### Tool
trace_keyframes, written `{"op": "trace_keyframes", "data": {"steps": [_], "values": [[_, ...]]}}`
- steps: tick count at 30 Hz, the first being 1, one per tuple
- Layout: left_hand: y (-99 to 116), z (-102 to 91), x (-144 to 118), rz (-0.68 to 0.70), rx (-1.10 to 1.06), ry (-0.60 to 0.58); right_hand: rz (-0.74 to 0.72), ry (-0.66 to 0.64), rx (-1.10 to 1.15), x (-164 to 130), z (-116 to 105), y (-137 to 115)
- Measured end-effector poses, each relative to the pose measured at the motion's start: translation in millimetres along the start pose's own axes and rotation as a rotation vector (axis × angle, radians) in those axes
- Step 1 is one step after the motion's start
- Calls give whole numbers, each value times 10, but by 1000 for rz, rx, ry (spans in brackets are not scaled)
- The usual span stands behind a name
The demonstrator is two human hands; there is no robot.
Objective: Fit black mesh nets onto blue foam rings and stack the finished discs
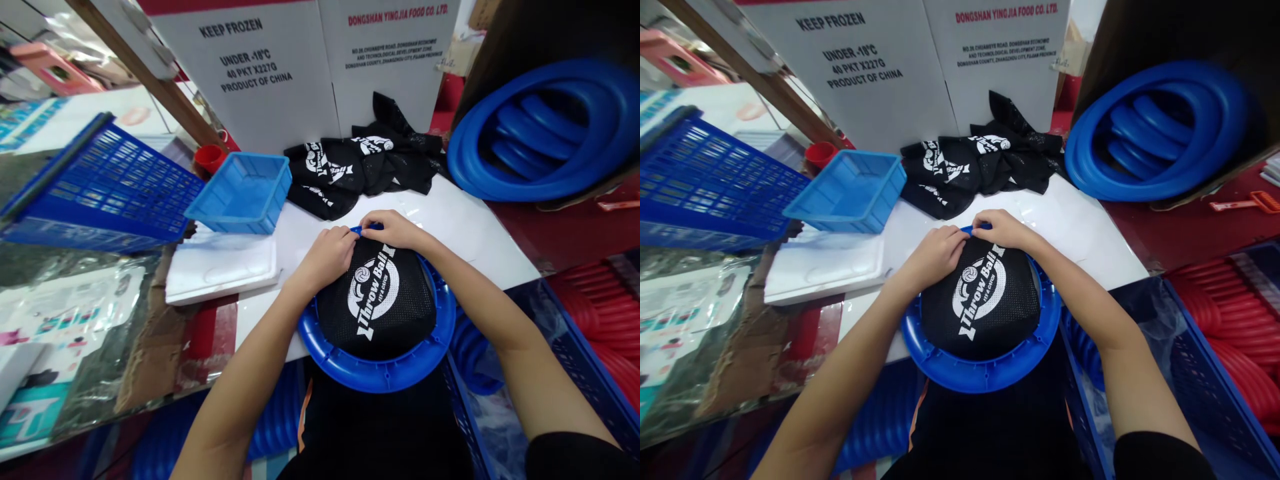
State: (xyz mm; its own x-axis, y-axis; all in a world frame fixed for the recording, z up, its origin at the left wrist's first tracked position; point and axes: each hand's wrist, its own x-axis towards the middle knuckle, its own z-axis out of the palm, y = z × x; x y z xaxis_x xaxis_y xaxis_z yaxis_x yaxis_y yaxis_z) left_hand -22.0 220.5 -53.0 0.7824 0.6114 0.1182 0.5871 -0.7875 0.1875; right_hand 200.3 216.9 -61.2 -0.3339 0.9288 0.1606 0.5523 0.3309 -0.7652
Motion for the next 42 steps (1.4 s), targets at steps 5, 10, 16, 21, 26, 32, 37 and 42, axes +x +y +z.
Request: {"op": "trace_keyframes", "data": {"steps": [5, 10, 16, 21, 26, 32, 37, 42], "values": [[-35, -21, -34, -5, -59, 36, -12, 43, -14, -59, -116, 39], [-43, -89, -68, -153, -14, 19, -1, 37, -19, -184, -472, 86], [-6, -183, -121, -392, 74, 51, 110, 6, 19, -312, -780, 98], [-53, -277, -184, -400, 37, 7, 112, -79, -31, -384, -884, 68], [-186, -369, -239, -312, -384, -189, 150, -247, -87, -441, -934, 79], [-199, -356, -173, -186, -347, -41, 161, -382, -175, -415, -804, 140], [-145, -297, -137, -189, -360, -95, 143, -391, -227, -406, -747, 174], [-125, -353, -156, -226, -348, -175, 44, -311, -259, -341, -623, 170]]}}
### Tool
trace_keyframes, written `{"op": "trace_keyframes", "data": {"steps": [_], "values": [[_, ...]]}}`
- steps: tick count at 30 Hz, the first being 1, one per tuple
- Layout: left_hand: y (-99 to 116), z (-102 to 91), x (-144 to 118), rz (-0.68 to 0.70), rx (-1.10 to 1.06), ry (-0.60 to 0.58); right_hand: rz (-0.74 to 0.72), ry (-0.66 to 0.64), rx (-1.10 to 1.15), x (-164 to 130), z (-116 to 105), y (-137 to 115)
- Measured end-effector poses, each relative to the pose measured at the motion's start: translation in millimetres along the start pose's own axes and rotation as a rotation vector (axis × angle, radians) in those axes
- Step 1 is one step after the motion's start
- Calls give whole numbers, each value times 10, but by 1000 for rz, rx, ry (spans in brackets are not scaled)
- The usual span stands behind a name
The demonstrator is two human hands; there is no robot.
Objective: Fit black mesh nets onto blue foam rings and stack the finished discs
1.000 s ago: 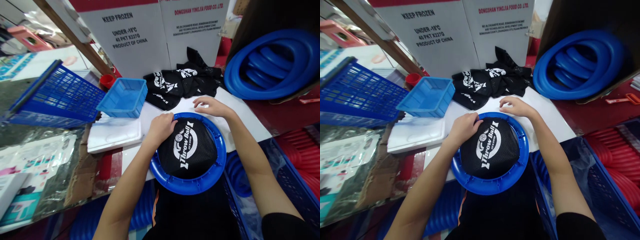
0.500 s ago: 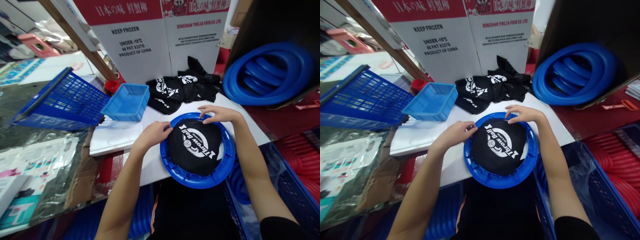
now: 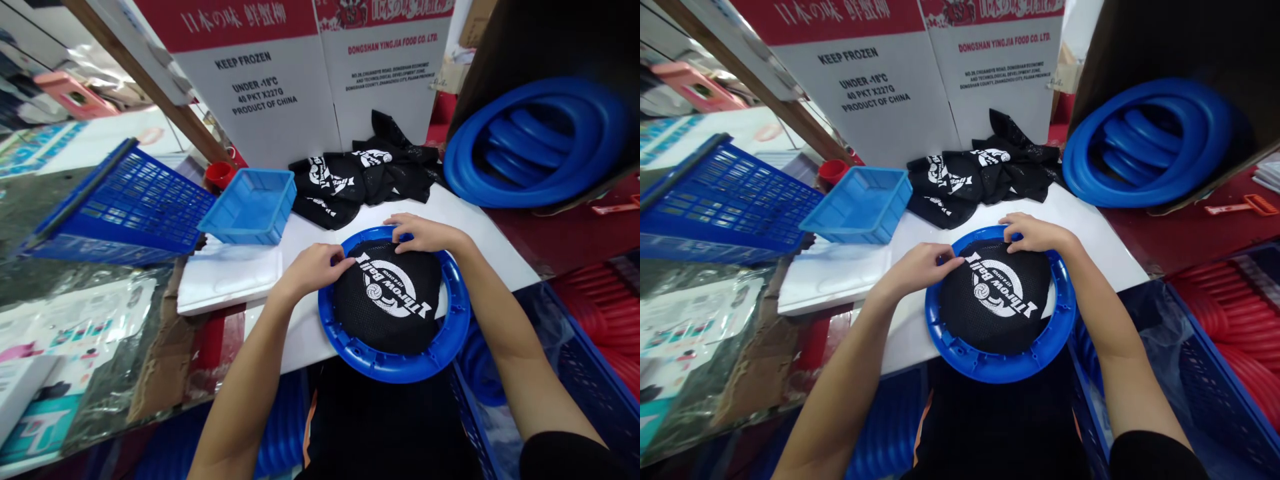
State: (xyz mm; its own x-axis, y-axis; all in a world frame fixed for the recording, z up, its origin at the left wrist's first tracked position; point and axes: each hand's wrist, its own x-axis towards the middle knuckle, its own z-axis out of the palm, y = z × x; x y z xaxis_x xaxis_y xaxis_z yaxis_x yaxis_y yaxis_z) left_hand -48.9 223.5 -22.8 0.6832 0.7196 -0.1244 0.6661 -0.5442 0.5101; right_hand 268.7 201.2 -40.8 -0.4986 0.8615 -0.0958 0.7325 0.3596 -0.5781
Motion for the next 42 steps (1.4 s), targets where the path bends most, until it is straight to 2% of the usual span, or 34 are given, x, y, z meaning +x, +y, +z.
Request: {"op": "trace_keyframes", "data": {"steps": [3, 5, 6, 7, 8, 11, 13, 16, 22, 26, 29, 34, 42], "values": [[-31, -134, -78, -68, -36, -164, -58, 36, 26, 35, 49, -81], [-78, -230, -134, -127, -77, -290, -60, 6, 60, 12, 42, -116], [-101, -262, -151, -141, -87, -312, -46, -26, 78, -11, 24, -120], [-120, -275, -156, -137, -86, -285, -29, -62, 96, -39, -1, -115], [-130, -267, -148, -109, -74, -207, -12, -89, 110, -67, -29, -105], [-103, -116, -55, 98, -22, 115, -2, -112, 123, -121, -104, -71], [-56, 34, 24, 256, 18, 181, -17, -97, 115, -118, -119, -73], [-17, 187, 93, 362, 126, 113, -36, -50, 106, -67, -80, -111], [-145, 158, 80, 228, 176, 111, -71, 97, 122, 36, 41, -166], [-189, 113, 92, 214, 80, 93, -36, 25, 148, 2, 4, -169], [-183, 68, 101, 146, -63, 94, -24, -24, 175, -51, -59, -159], [-221, -13, 98, 58, -238, 83, -42, 64, 179, -65, -79, -145], [-245, -42, 85, 3, -317, 107, -18, 179, 152, 47, 31, -90]]}}
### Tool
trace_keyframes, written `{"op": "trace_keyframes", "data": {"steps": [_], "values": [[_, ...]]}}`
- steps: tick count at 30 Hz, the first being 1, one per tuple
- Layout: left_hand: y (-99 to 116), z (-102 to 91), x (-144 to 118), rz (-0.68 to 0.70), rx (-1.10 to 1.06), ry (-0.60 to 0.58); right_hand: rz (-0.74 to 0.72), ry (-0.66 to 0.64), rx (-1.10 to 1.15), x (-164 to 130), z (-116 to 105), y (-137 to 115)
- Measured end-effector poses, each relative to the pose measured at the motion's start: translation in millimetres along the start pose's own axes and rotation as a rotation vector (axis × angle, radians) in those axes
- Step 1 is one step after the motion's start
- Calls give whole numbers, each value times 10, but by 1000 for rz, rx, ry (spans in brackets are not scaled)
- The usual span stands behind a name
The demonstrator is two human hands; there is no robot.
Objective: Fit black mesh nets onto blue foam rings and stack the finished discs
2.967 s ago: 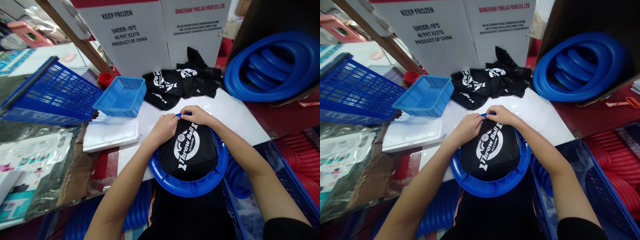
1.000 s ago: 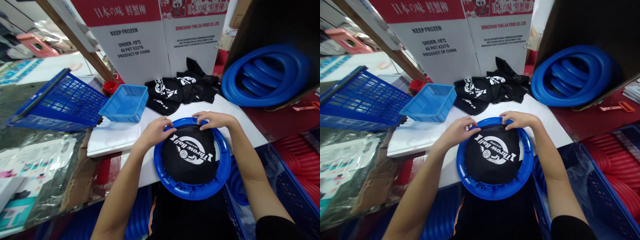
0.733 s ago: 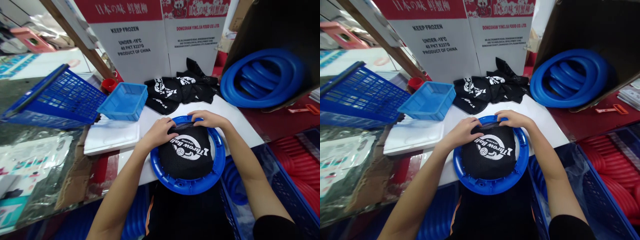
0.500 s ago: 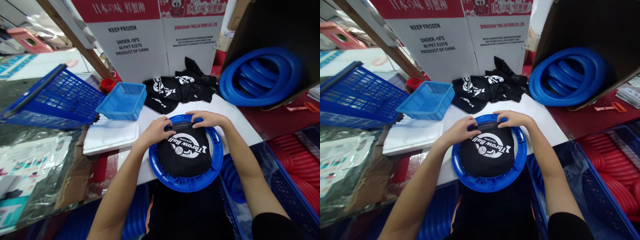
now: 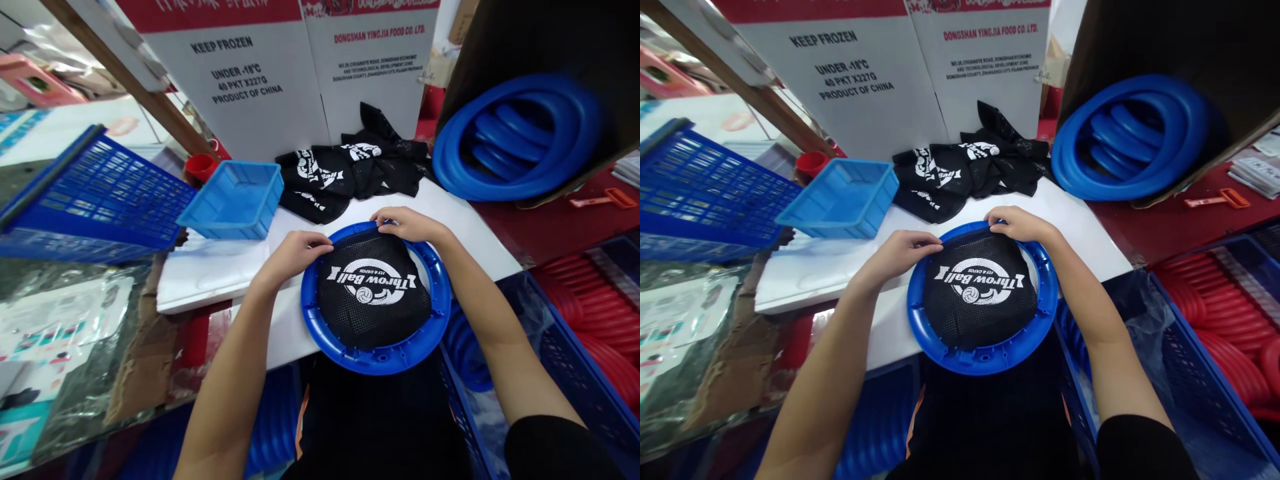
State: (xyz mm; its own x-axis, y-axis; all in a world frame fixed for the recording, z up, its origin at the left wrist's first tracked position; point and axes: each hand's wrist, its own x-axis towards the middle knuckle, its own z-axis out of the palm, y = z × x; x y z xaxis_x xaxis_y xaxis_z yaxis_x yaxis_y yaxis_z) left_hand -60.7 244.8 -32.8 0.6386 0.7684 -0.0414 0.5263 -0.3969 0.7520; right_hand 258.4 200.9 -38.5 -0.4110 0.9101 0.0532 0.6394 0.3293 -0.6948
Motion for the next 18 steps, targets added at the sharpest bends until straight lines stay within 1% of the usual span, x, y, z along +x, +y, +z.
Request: {"op": "trace_keyframes", "data": {"steps": [5, 11, 15, 18], "values": [[25, 17, -9, -68, -66, 42, -26, -13, 59, 35, 8, 64], [-17, 36, -14, -99, -173, 83, -21, 28, 139, 94, 68, 191], [-71, 11, -10, -101, -216, 51, -27, 25, 171, 129, 89, 250], [-78, 5, -5, -89, -200, 45, -11, 3, 178, 144, 79, 253]]}}
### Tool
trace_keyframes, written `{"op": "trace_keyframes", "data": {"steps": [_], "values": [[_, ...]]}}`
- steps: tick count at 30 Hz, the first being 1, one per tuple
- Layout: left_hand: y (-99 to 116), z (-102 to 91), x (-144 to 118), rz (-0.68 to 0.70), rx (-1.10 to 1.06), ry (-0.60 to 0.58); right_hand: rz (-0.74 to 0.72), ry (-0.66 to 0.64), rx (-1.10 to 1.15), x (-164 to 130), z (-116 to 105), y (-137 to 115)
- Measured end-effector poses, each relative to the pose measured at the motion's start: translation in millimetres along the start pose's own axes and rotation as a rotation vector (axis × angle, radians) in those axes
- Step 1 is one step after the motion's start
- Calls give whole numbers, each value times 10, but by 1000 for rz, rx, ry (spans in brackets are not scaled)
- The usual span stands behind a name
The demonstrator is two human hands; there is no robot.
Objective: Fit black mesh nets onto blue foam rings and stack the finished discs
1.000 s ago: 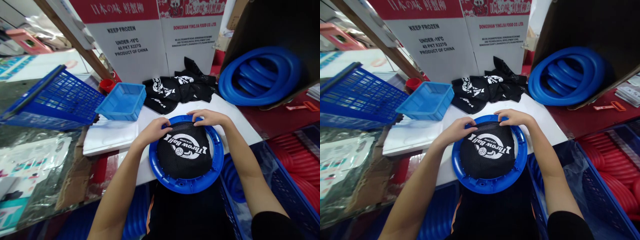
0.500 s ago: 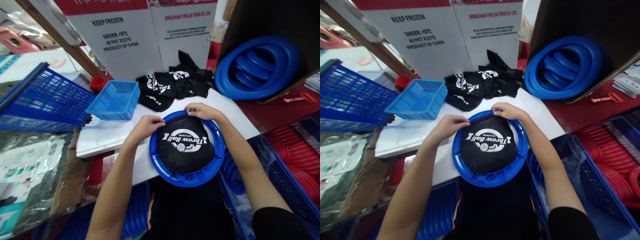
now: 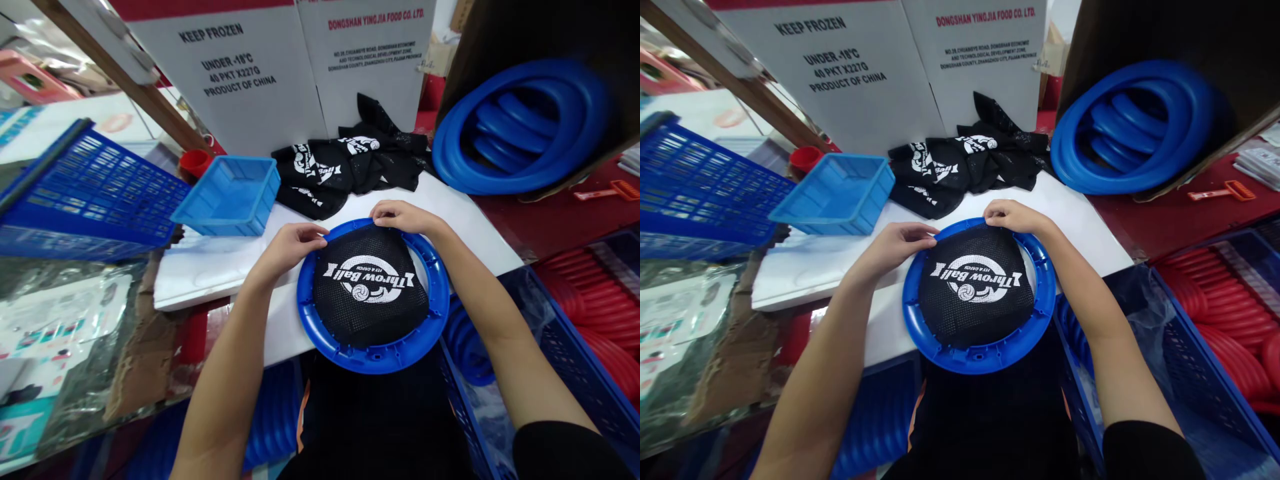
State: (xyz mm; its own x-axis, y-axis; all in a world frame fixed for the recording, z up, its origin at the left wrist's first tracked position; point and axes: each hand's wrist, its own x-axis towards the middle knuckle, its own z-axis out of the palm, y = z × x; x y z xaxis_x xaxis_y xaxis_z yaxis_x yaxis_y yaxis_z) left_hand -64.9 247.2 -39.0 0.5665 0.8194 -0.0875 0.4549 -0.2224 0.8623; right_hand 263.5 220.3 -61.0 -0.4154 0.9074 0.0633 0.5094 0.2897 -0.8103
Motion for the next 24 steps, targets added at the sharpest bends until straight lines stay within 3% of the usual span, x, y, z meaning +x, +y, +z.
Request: {"op": "trace_keyframes", "data": {"steps": [16, 24], "values": [[112, 114, -34, 43, 222, 126, 74, -39, -95, -53, -3, -138], [122, 106, -30, 55, 227, 86, 96, 5, -114, -57, 12, -171]]}}
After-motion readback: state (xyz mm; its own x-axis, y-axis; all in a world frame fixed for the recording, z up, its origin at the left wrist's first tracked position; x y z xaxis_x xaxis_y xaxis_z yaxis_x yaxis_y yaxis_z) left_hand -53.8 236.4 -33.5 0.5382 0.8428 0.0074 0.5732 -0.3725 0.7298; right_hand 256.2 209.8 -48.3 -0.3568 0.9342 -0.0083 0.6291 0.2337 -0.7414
